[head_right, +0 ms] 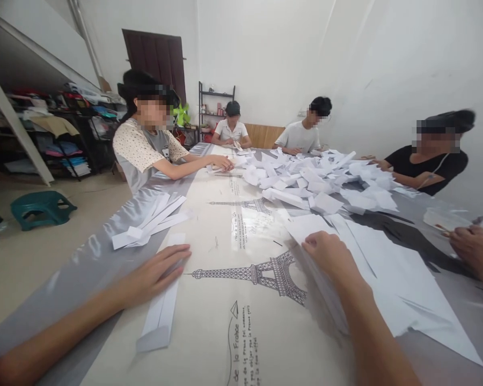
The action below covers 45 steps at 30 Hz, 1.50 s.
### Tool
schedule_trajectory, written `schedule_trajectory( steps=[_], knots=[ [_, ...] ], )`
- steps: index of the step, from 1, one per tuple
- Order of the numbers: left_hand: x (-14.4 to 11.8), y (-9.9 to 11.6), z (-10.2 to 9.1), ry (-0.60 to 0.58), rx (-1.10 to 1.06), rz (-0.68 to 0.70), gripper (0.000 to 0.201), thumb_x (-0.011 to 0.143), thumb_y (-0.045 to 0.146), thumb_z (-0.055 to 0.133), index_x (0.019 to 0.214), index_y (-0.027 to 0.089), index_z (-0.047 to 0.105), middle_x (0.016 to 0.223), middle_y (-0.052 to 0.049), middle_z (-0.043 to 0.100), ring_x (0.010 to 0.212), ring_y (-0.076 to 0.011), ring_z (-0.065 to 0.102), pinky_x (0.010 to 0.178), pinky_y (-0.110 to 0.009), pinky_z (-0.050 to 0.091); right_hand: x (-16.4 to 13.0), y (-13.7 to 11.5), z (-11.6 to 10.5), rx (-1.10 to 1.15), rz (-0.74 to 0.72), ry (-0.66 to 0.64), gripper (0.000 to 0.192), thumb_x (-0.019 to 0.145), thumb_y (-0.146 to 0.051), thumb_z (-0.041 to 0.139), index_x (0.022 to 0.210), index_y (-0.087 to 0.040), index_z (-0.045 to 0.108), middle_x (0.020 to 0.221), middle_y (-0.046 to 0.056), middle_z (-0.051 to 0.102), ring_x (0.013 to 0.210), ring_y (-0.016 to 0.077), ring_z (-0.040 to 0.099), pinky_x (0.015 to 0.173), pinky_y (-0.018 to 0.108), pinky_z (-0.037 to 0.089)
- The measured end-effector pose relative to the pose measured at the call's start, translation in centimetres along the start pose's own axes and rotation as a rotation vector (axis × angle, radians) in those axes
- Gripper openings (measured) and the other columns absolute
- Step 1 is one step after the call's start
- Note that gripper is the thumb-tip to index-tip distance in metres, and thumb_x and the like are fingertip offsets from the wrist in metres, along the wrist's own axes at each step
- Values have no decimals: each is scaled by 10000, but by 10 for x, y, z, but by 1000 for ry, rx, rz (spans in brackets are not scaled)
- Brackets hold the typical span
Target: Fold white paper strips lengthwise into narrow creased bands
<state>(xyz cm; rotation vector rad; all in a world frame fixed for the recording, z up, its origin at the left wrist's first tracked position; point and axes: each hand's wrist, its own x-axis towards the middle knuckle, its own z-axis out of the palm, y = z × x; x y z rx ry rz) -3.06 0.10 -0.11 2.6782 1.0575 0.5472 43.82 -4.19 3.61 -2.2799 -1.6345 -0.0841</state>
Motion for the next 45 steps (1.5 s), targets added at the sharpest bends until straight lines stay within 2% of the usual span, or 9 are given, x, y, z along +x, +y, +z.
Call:
schedule_trajectory(
  steps=[14,19,22,28,35,38,40,42,45],
  knots=[
    [3,2,-5,-10,-18,26,409,1067,376,405,1421,257,571,1529,-76,514,1395,-255,501,1173,-415,422,0,4,-16,87,-35,-124,281,859,-447,662,912,-213,808,1034,80,802,970,279,731,744,310,520],
    [4,1,-4,-8,-13,26,415,1068,393,390,1410,251,578,1516,-80,524,1393,-256,502,1170,-410,426,0,2,-18,38,-37,-132,273,887,-361,586,811,-201,794,832,82,783,838,259,713,680,298,468],
    [5,-1,-2,1,-11,47,404,1068,376,394,1405,247,577,1514,-81,522,1395,-259,494,1181,-429,408,-1,-4,-17,-28,1,-113,231,860,-290,572,754,-193,753,736,87,732,768,256,690,648,303,423],
    [5,-4,2,-1,-31,51,408,1075,358,381,1429,244,548,1516,-85,515,1401,-259,477,1195,-457,381,-6,-20,-12,-114,109,-62,146,832,-246,576,853,-181,706,873,137,714,827,301,679,617,319,393],
    [6,-4,5,16,24,80,395,1075,337,365,1408,227,547,1492,-98,524,1380,-260,484,1162,-450,407,-18,-47,-31,-138,162,78,249,988,-265,409,1056,-160,624,971,174,686,873,306,648,634,340,398],
    [7,-3,5,44,51,94,381,1072,319,369,1389,218,556,1474,-102,537,1364,-263,495,1156,-456,408,-36,-79,-46,85,83,386,235,1033,-291,361,1137,-159,524,856,134,660,706,251,610,586,332,369],
    [7,-2,6,57,62,113,376,1068,305,376,1382,212,561,1464,-110,542,1355,-266,503,1148,-455,413,-53,-105,-51,316,-7,479,219,1057,-360,362,1136,-191,476,775,82,623,571,190,535,536,315,356],
    [7,-3,6,65,64,135,377,1066,291,375,1383,207,561,1453,-118,550,1344,-270,511,1138,-460,419,-70,-128,-51,614,-103,466,241,1058,-467,406,1113,-234,437,636,-6,537,457,147,423,463,286,311],
    [8,-2,5,58,20,128,382,1070,301,373,1387,201,561,1443,-123,561,1342,-274,510,1142,-470,403,-90,-154,-40,1009,-228,225,308,1016,-573,491,1029,-272,426,529,-84,408,386,118,333,384,237,224]
  ],
)
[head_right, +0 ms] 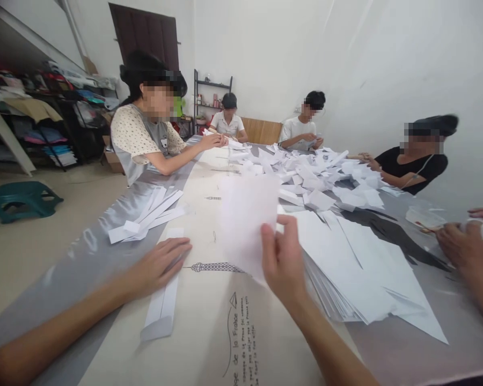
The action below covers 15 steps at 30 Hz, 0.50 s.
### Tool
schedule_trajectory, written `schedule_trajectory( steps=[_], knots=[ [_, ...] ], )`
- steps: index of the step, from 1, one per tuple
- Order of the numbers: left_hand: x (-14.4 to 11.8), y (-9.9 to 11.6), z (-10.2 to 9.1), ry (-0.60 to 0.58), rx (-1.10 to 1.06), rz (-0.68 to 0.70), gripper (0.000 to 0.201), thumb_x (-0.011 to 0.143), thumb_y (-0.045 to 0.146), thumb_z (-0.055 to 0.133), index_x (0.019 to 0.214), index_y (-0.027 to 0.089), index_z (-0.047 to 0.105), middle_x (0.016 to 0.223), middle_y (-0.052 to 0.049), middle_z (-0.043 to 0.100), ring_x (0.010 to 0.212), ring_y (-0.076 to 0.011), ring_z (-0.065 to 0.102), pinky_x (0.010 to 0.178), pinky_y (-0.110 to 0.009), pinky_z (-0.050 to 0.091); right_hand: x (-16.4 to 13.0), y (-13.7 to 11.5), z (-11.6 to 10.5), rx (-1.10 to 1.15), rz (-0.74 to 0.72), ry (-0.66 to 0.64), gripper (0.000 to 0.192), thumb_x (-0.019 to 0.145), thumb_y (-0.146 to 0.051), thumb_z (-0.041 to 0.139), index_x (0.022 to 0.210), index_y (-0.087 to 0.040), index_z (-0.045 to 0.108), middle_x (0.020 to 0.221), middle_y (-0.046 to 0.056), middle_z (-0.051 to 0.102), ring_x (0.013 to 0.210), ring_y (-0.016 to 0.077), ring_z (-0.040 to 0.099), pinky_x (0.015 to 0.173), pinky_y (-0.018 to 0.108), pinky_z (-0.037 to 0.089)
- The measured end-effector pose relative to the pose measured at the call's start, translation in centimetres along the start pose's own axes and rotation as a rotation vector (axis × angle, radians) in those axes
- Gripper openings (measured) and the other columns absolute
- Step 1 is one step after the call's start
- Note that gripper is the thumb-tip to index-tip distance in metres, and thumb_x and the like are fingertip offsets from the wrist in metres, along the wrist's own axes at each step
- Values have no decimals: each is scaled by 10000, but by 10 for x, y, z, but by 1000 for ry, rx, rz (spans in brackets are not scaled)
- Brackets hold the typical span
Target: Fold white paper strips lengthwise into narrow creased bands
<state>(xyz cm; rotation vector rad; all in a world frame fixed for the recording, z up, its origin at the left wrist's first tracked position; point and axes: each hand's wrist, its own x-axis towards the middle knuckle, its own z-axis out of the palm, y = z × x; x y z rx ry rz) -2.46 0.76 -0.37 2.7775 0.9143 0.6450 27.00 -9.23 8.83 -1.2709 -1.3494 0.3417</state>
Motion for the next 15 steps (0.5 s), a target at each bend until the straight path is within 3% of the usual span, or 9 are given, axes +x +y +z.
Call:
schedule_trajectory(
  steps=[3,6,8,10,12,15],
  knots=[
    [3,8,-6,36,-179,-104,384,1063,407,418,1332,213,615,1425,-116,581,1327,-293,516,1145,-478,383,-12,8,21,209,258,-217,335,991,-607,507,1017,-277,454,545,-81,460,403,116,357,376,217,245],
    [8,26,-10,109,-620,-197,476,1067,513,353,1204,206,690,1272,-117,663,1166,-270,610,1044,-426,462,-19,26,37,318,535,-378,377,955,-645,516,1032,-283,445,604,-71,543,458,138,455,418,230,355],
    [10,40,-8,85,-1019,-273,613,1052,611,265,1124,176,690,1069,-123,707,835,-219,673,706,-336,543,-22,38,46,260,517,-441,382,939,-639,539,1021,-278,442,578,-88,495,469,132,436,424,219,327],
    [11,53,-3,18,-1238,-418,527,995,641,445,911,167,659,793,-64,675,567,-154,588,466,-251,409,-26,46,51,205,460,-509,367,947,-622,535,1000,-268,453,558,-99,446,470,116,400,430,208,304],
    [11,63,2,1,-1278,-547,449,949,582,600,768,172,579,571,4,561,479,-115,500,443,-218,321,-29,49,54,213,435,-561,356,962,-611,523,1007,-264,458,564,-99,459,473,111,410,435,206,311],
    [11,69,2,74,-1413,-608,388,901,537,699,833,170,594,630,19,557,528,-94,485,470,-197,290,-29,46,53,305,454,-603,373,961,-613,540,1061,-266,448,607,-83,555,482,124,493,435,213,352]
  ],
)
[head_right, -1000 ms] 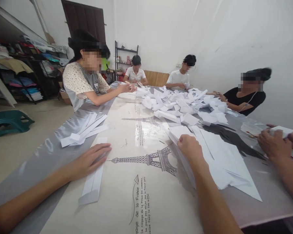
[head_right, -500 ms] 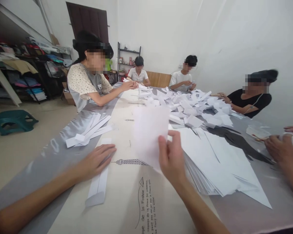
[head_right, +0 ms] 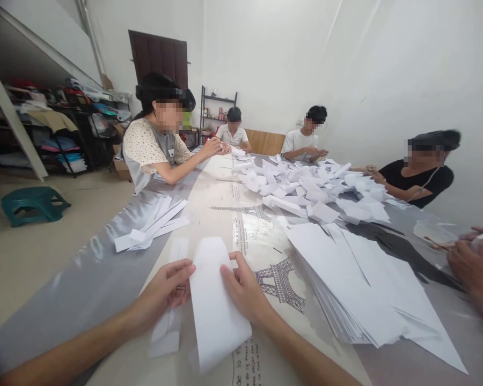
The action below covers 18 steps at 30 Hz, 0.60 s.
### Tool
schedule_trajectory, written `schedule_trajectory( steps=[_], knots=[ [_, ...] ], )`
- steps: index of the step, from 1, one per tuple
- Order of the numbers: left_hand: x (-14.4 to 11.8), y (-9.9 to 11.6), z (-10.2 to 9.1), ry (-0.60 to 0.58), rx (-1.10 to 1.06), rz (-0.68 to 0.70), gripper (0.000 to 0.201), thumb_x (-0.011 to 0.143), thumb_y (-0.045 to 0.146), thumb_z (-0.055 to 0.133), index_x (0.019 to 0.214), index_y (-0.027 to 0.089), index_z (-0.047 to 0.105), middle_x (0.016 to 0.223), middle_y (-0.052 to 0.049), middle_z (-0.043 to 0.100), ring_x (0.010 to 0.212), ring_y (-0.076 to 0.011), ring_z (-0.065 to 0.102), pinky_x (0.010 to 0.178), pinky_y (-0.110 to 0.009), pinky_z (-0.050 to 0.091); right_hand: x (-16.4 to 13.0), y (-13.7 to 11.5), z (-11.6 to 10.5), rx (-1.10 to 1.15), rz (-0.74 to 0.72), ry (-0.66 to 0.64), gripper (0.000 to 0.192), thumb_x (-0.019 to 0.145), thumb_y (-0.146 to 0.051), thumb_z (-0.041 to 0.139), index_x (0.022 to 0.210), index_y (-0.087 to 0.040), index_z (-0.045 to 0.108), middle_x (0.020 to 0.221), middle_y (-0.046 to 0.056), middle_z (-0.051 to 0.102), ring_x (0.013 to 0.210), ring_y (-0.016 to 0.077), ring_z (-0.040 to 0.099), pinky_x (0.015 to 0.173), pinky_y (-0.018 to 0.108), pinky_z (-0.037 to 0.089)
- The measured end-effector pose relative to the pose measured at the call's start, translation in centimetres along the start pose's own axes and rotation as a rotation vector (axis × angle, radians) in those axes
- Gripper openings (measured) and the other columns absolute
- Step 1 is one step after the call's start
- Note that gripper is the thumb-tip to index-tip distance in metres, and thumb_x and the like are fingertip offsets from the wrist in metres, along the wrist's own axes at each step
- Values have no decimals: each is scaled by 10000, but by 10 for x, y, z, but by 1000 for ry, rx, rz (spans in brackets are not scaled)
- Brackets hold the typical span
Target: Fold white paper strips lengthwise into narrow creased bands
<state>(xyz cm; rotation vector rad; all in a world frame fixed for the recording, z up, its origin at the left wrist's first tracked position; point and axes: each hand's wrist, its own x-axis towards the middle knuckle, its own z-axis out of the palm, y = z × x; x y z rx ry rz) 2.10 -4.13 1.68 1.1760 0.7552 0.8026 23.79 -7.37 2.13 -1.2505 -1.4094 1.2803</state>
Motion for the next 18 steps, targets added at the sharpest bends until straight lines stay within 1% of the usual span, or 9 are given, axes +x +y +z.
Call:
schedule_trajectory(
  steps=[2,5,7,9,11,13,16,17,18],
  knots=[
    [1,2,-1,31,-113,12,363,869,506,753,945,176,623,696,30,548,564,-79,459,493,-185,286,0,-4,-1,66,9,-61,421,938,-595,601,1157,-274,439,696,-52,647,543,156,594,463,235,423],
    [4,3,-3,68,-158,31,367,825,461,808,968,169,637,695,50,500,539,-56,369,498,-180,265,-1,-9,-3,148,70,-178,645,875,-514,737,1372,-306,383,960,23,744,779,230,725,619,328,565],
    [6,2,-6,114,-127,59,354,827,453,803,958,163,647,688,52,488,523,-51,327,490,-183,250,-1,-12,-6,208,142,-219,813,825,-450,810,1473,-332,333,1143,63,736,931,265,739,756,395,598],
    [7,0,-10,190,-88,102,335,833,448,788,948,163,654,691,47,493,522,-56,324,487,-187,251,0,-15,-10,250,197,-254,886,792,-399,850,1511,-342,335,1241,81,712,994,282,736,826,431,595],
    [9,1,-17,262,-33,139,309,833,436,779,912,165,653,686,44,494,529,-67,344,490,-191,269,1,-17,-16,239,210,-324,823,784,-368,859,1486,-314,431,1239,88,719,1009,291,735,854,444,588],
    [11,5,-27,299,42,177,279,838,420,766,890,171,654,690,41,500,550,-81,384,503,-194,301,1,-19,-24,169,201,-389,653,794,-355,849,1381,-258,579,1177,89,745,1017,293,734,873,434,578],
    [16,16,-45,309,154,239,281,820,428,767,854,170,660,706,27,524,591,-107,444,513,-204,352,3,-20,-33,43,192,-345,437,806,-362,831,1203,-233,705,1094,72,769,974,282,744,821,395,580],
    [18,20,-51,330,187,254,290,810,433,772,897,173,677,737,18,553,608,-115,466,510,-206,363,4,-19,-36,17,190,-322,399,806,-367,827,1167,-235,720,1080,67,772,955,278,747,796,385,581],
    [19,24,-56,345,223,255,326,801,437,776,985,181,694,791,5,596,632,-125,494,511,-208,377,4,-19,-38,1,184,-302,375,807,-375,824,1142,-237,729,1073,63,773,941,274,748,777,378,581]
  ],
)
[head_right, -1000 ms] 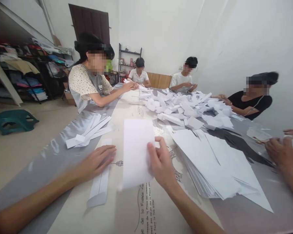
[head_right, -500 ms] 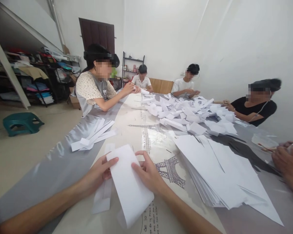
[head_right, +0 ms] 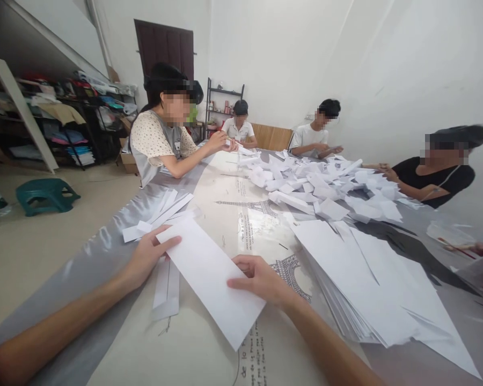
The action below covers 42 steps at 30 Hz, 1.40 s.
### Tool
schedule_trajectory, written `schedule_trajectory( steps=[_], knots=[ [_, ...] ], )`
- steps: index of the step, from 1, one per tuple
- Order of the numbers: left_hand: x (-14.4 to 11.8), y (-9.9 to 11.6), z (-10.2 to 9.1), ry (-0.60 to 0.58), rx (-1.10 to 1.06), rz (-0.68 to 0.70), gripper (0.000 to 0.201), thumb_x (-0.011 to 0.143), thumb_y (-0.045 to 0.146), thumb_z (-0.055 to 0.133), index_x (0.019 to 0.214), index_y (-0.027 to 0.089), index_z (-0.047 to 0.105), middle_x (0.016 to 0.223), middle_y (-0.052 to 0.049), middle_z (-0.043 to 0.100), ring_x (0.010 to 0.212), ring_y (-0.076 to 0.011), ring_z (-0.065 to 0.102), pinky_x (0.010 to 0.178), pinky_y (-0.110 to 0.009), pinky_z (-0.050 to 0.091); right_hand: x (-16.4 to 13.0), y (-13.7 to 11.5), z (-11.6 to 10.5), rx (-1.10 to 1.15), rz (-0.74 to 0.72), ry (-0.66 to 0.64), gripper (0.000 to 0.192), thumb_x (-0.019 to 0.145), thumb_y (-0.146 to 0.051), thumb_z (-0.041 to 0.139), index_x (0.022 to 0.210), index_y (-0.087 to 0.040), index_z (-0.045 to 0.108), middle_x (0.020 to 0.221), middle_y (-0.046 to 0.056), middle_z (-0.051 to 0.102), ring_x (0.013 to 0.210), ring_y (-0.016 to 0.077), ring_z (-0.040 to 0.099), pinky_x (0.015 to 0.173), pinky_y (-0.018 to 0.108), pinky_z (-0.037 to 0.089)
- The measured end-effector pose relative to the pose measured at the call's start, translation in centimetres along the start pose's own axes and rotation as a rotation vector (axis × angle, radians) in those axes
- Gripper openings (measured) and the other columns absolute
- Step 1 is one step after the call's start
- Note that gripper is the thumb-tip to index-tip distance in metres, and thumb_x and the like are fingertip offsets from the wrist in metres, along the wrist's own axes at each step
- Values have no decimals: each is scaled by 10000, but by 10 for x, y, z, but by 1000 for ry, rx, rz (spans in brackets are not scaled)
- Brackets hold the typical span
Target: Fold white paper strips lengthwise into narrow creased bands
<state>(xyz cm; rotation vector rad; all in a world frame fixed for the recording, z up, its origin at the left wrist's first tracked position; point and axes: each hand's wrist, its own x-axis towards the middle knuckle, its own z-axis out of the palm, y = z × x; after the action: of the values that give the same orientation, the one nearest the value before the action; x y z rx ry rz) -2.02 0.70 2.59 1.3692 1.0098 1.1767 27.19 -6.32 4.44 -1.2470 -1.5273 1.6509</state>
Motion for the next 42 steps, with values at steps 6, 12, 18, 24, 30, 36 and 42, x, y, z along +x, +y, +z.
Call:
schedule_trajectory(
  steps=[6,12,18,24,30,36,42],
  knots=[
    [13,1,-22,-52,137,-3,403,778,479,782,1029,171,715,917,-44,698,722,-178,604,577,-242,491,3,6,-14,-101,-69,165,261,831,-400,773,1033,-235,768,1054,45,764,938,256,716,774,346,545],
    [14,-2,-28,-233,129,-39,479,804,480,787,1183,195,720,1110,-70,749,992,-275,685,783,-304,549,7,11,-21,-211,-65,310,246,825,-436,751,977,-246,787,989,28,761,890,264,692,732,343,512],
    [18,-10,-33,-210,33,-76,422,817,448,795,1135,174,750,765,-22,702,612,-151,594,544,-225,449,6,12,-23,-182,-97,267,254,819,-449,760,987,-263,805,1020,36,765,929,288,688,764,371,519],
    [20,-11,-34,-93,-149,-122,398,751,394,861,1061,162,771,789,-31,685,616,-121,550,493,-195,445,9,15,-26,94,-17,192,377,768,-413,834,1077,-209,763,1008,67,765,923,274,706,742,361,537],
    [20,-15,-39,-69,-196,-148,422,730,356,890,1083,159,766,840,-49,716,626,-119,574,491,-187,471,11,16,-28,253,-24,225,388,769,-350,834,1118,-198,758,971,54,773,836,222,714,701,328,538],
    [21,-15,-42,-147,-152,-152,312,733,353,885,935,149,765,768,-40,700,599,-126,580,473,-193,483,13,22,-27,291,-75,343,600,729,-320,861,1295,-248,676,960,31,784,858,248,740,772,364,576],
    [16,-10,-42,-313,-33,-215,326,764,429,839,903,150,742,696,-59,729,528,-183,660,437,-230,488,15,24,-28,305,-88,342,522,724,-314,863,1218,-230,720,990,47,790,867,256,737,779,375,580]
  ],
)
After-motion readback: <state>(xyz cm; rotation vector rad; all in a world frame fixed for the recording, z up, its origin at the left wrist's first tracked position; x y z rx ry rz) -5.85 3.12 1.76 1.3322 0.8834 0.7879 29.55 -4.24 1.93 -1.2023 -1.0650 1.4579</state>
